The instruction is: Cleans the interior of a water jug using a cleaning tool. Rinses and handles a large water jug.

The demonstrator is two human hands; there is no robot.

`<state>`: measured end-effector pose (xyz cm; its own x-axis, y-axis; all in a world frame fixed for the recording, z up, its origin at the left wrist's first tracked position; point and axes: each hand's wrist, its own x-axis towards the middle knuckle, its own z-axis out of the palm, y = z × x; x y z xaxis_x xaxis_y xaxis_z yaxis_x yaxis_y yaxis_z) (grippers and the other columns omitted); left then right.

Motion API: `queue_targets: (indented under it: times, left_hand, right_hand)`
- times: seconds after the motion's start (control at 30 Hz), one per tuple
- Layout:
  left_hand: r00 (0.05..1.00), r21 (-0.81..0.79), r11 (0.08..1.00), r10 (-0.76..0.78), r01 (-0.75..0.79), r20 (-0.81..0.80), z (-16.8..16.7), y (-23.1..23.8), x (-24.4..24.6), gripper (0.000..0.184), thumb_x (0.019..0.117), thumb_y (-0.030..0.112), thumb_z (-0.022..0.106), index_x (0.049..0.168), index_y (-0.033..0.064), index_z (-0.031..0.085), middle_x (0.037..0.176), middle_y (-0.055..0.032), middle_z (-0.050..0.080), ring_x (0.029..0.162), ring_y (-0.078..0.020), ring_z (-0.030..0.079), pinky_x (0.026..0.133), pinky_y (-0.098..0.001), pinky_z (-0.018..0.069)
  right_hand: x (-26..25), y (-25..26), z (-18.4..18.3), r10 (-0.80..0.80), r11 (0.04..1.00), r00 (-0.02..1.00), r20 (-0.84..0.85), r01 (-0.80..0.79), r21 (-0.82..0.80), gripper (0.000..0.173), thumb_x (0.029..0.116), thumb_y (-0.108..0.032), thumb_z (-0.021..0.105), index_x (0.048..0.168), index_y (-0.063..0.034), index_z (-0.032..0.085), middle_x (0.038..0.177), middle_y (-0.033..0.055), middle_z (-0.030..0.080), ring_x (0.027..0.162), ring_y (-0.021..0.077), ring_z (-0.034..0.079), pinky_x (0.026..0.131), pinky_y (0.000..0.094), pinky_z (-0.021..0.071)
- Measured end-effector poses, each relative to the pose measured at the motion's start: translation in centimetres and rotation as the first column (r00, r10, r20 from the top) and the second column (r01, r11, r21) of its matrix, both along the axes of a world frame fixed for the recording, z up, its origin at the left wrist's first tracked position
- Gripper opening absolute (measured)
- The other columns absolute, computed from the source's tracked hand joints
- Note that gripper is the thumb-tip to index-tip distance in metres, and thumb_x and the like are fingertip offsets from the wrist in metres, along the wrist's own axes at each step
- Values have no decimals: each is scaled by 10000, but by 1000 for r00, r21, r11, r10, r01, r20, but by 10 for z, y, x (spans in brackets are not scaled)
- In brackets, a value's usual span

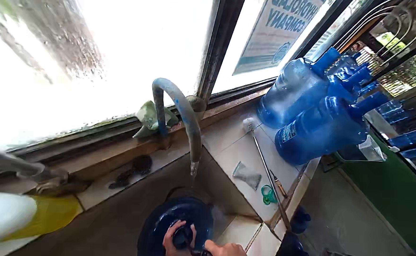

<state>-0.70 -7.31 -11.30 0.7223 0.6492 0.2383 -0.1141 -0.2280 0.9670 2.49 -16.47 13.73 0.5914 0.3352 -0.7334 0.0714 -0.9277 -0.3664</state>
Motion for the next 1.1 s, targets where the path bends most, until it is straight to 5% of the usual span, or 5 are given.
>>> queue_targets:
  times: [0.3, 0.53, 0.73, 1.0, 1.1]
  left_hand:
    - [968, -113, 962, 239, -247, -81, -2, -25, -8, 571, 776, 65, 842, 1215, -101, 517, 1195, -242, 650, 1236, -272, 612, 1099, -402, 481]
    - [968, -4, 974, 223, -225, -117, -33, -34, -18, 569, 824, 191, 832, 1286, 35, 540, 1302, -118, 653, 1319, -213, 572, 1146, -412, 443]
    - [976, -23, 980, 193, -196, -98, -19, -16, -15, 572, 810, 148, 853, 1272, 47, 531, 1280, -100, 655, 1313, -220, 572, 1144, -420, 449]
    - [979, -56, 979, 191, -195, -66, -13, -14, -13, 576, 804, 117, 851, 1257, 13, 510, 1258, -123, 665, 1292, -236, 592, 1129, -425, 466]
    - [977, -36, 979, 198, -201, -84, -14, -15, -14, 565, 805, 126, 852, 1248, 25, 517, 1249, -109, 675, 1287, -227, 599, 1129, -422, 471]
  right_hand:
    - [-47, -8, -51, -69, 989, 876, 477, -2, 147, 214, 855, -113, 658, 1052, -48, 710, 679, 96, 668, 587, 284, 679, 506, 487, 534]
    - [-32, 10, -59, -130, 977, 986, 103, 110, 184, 262, 921, -176, 588, 1131, -73, 705, 805, 96, 698, 737, 250, 683, 660, 486, 539]
    - [-26, -9, -55, -90, 971, 986, 140, 55, 234, 144, 894, -184, 595, 952, -97, 693, 667, 20, 602, 610, 149, 587, 561, 382, 462]
    - [11, -24, -47, 54, 996, 992, 115, -62, 63, 121, 950, -231, 603, 920, -115, 623, 686, 45, 579, 688, 221, 608, 615, 457, 454]
    - [-5, -39, -75, -21, 953, 953, 302, -72, 293, 146, 910, -212, 646, 836, -86, 653, 617, 29, 579, 576, 168, 589, 522, 387, 460]
